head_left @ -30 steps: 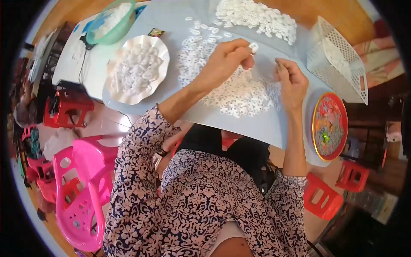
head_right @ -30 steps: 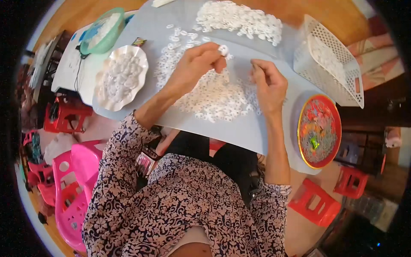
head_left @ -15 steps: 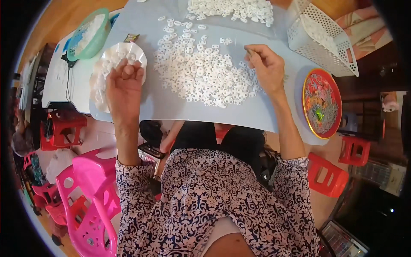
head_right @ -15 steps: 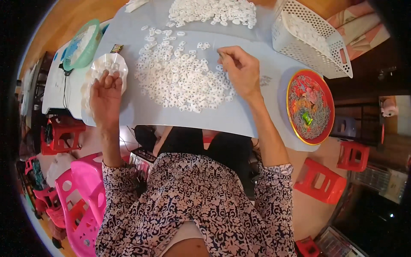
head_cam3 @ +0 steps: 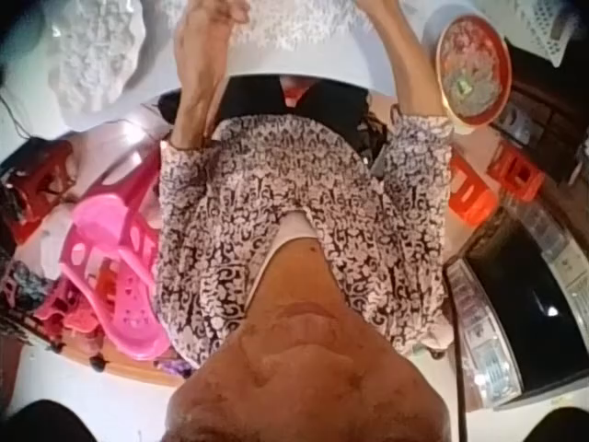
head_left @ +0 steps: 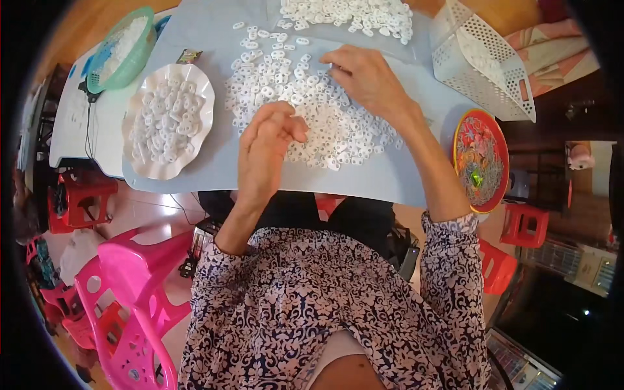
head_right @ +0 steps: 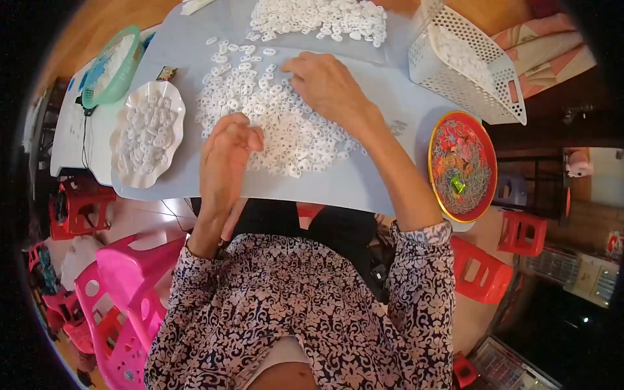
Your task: Assembling small white plastic components by hand at a table.
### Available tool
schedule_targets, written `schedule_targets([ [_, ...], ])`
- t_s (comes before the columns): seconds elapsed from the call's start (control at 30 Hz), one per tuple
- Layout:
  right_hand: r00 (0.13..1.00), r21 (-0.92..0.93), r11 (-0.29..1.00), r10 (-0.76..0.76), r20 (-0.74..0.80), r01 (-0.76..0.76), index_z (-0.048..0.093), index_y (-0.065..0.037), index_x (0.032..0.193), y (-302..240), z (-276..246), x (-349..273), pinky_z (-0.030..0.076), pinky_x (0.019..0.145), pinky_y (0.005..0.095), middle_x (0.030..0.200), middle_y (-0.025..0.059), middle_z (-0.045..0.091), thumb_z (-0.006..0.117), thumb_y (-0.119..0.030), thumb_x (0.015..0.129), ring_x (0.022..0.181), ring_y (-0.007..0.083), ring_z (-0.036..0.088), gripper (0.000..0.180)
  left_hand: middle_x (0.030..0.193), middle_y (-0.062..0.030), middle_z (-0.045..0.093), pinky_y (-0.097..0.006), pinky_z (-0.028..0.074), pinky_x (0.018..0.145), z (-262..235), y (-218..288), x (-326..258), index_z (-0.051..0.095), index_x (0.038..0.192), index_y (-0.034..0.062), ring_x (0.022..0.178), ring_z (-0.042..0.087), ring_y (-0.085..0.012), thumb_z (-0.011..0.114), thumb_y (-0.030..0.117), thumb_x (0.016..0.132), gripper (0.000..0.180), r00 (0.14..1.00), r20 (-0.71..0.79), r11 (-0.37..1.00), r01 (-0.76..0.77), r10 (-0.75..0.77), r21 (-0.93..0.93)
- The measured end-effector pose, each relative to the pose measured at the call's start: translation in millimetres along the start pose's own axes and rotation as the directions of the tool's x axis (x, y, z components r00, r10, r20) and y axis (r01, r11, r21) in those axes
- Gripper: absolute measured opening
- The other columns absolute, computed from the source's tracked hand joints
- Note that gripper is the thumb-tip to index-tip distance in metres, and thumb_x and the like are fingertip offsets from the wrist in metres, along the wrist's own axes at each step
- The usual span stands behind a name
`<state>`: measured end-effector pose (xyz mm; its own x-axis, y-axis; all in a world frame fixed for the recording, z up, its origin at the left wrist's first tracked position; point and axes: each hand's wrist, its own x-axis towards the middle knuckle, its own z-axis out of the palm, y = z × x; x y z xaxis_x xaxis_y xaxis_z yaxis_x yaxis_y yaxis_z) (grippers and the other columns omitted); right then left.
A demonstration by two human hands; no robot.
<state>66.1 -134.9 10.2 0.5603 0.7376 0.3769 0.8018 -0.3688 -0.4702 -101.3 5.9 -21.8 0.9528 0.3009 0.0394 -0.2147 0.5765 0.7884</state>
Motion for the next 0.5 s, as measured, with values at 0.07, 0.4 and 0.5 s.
schedule_targets([
  [0.07,0.995,-0.105,0.993,-0.038,0.089,0.047,0.065,-0.002,0.094,6,4,5,0.048,0.069,0.0346,0.085,0.0122,0.063,0.056,-0.005,0.08,0.073,0.0288,0.06,0.017,0.078,-0.0066,0.055,-0.032,0.04,0.085,4,-3,-2,0.053,0.106,-0.0008,0.084,0.052,-0.0167,0.039,0.015,0.097,0.023,0.999,-0.005,0.999,0.035,-0.035,0.038],
  [0.4,0.978,-0.126,0.98,-0.13,0.162,0.152,0.063,-0.002,0.085,17,8,7,0.047,0.065,0.0387,0.08,0.0112,0.061,0.058,-0.008,0.078,0.071,0.0312,0.058,0.011,0.074,-0.0049,0.058,-0.026,0.042,0.073,12,23,30,0.057,0.097,-0.0011,0.073,0.053,-0.0115,0.044,0.015,0.093,0.021,0.992,0.088,0.873,-0.117,0.085,0.474],
  [0.5,0.977,-0.158,0.976,-0.118,0.176,0.147,0.06,-0.003,0.073,20,6,4,0.049,0.066,0.04,0.075,0.0112,0.06,0.059,-0.009,0.079,0.073,0.0319,0.059,0.008,0.071,-0.0052,0.059,-0.026,0.043,0.069,21,34,58,0.058,0.095,-0.0013,0.069,0.053,-0.011,0.046,0.016,0.091,0.021,0.972,0.21,0.703,-0.219,0.102,0.677],
])
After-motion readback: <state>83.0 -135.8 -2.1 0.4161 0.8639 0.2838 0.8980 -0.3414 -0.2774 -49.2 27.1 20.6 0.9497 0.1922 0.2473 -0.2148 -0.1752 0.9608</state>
